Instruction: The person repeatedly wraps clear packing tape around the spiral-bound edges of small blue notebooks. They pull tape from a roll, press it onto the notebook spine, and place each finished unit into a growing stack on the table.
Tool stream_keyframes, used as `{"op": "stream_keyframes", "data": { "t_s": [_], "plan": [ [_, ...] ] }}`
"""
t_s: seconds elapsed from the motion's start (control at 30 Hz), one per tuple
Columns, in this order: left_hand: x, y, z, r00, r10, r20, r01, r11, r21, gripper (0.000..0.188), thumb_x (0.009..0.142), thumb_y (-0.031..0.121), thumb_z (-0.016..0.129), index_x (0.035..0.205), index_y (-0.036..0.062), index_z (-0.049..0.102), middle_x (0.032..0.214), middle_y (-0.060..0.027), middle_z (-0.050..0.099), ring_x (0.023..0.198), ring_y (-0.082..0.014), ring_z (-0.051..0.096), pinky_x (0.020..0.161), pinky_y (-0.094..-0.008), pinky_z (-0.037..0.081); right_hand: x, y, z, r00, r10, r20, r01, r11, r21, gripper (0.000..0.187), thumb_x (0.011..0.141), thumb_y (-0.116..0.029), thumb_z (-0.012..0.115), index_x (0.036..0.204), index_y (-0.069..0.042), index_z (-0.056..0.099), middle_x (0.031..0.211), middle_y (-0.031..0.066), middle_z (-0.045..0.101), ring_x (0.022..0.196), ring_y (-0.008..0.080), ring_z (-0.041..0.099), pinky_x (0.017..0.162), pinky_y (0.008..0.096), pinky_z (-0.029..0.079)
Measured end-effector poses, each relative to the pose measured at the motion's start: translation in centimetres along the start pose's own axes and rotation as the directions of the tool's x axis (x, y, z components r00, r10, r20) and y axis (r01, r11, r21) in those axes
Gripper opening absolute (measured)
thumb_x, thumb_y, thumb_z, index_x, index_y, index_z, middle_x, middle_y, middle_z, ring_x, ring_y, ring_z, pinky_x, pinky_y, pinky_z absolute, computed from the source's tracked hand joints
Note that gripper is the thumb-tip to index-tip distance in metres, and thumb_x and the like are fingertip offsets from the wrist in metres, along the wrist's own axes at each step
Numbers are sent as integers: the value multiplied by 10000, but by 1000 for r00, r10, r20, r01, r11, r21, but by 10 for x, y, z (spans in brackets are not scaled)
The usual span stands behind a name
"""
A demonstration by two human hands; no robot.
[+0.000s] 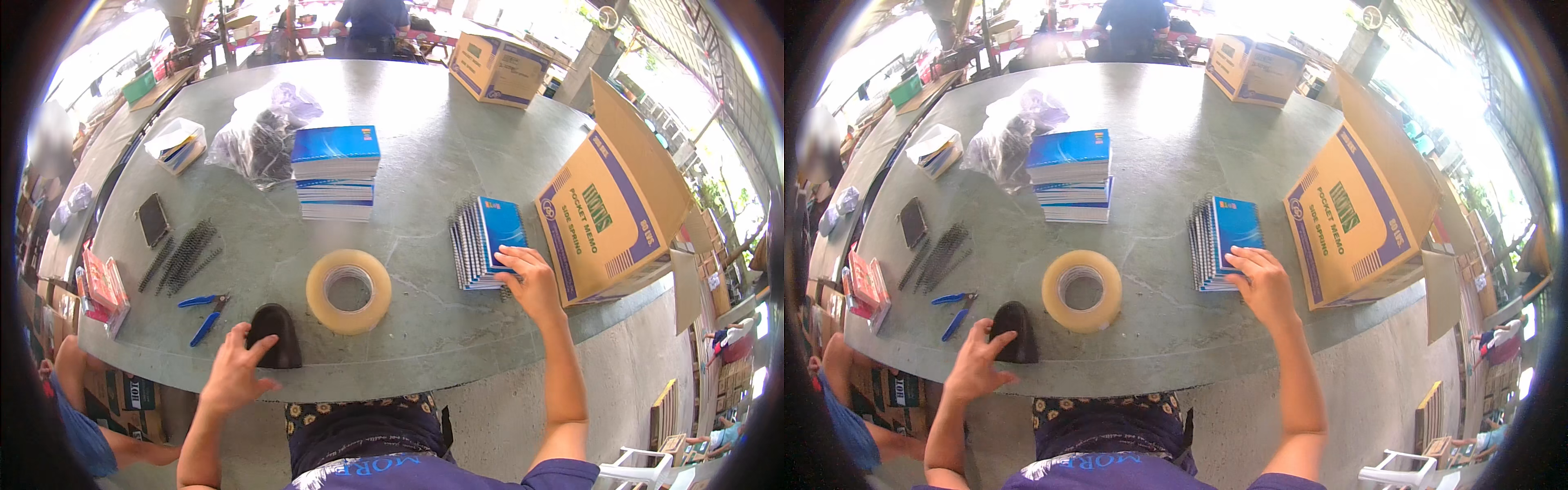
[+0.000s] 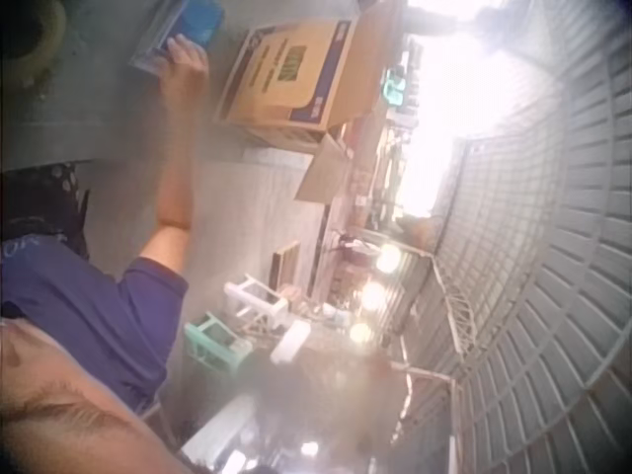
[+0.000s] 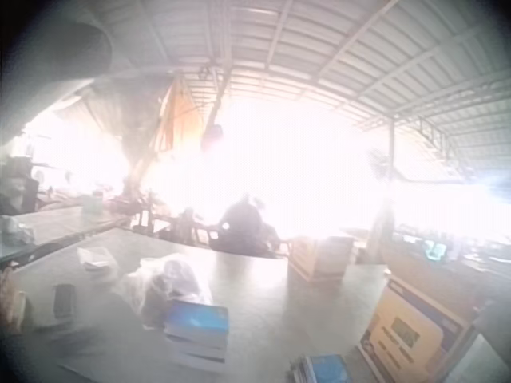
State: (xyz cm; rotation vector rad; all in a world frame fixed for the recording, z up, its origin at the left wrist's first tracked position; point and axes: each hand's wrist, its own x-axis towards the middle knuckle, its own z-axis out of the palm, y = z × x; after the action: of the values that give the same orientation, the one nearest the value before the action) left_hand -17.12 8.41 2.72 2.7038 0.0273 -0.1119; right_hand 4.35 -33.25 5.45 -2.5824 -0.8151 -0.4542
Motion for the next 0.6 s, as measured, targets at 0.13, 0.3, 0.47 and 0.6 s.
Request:
{"op": "stream_keyframes", "data": {
  "t_s": [0.13, 0.3, 0.47, 0.6],
  "plan": [
    [19, -32, 34, 946, 92, -310, -105, 994, -25, 488, 627, 175, 806, 1075, 70, 644, 1266, -216, 431, 1138, -401, 444, 938, -450, 421, 16, -12, -17, 990, 44, 130, -48, 998, 28, 268, 740, -148, 723, 982, -36, 691, 1078, 124, 658, 1039, 274, 602, 900, 370, 475],
    [89, -60, 47, 838, 75, -540, -53, 997, 56, 426, 671, 206, 774, 1048, 49, 651, 1246, -209, 458, 1178, -394, 412, 972, -466, 368, 98, -88, 11, 949, -253, -189, 276, 955, 110, 181, 802, -69, 637, 975, -46, 683, 968, 137, 682, 944, 289, 648, 843, 369, 506],
    [75, -22, 32, 801, 225, -554, -160, 973, 164, 347, 737, 253, 737, 1016, 58, 669, 1228, -167, 495, 1192, -349, 421, 979, -456, 363, 190, -147, 92, 805, -495, -326, 494, 865, -94, 257, 802, -109, 645, 1058, -98, 660, 1078, 86, 660, 1046, 241, 606, 895, 354, 473],
    [29, -69, 17, 799, 65, -598, -42, 998, 53, 243, 795, 265, 683, 915, 53, 683, 1007, -148, 624, 1013, -319, 546, 874, -416, 437, 213, -148, 131, 916, -359, -181, 354, 933, -56, 247, 770, -105, 671, 1016, -92, 662, 1058, 61, 654, 1024, 224, 587, 896, 362, 450]
  ]
}}
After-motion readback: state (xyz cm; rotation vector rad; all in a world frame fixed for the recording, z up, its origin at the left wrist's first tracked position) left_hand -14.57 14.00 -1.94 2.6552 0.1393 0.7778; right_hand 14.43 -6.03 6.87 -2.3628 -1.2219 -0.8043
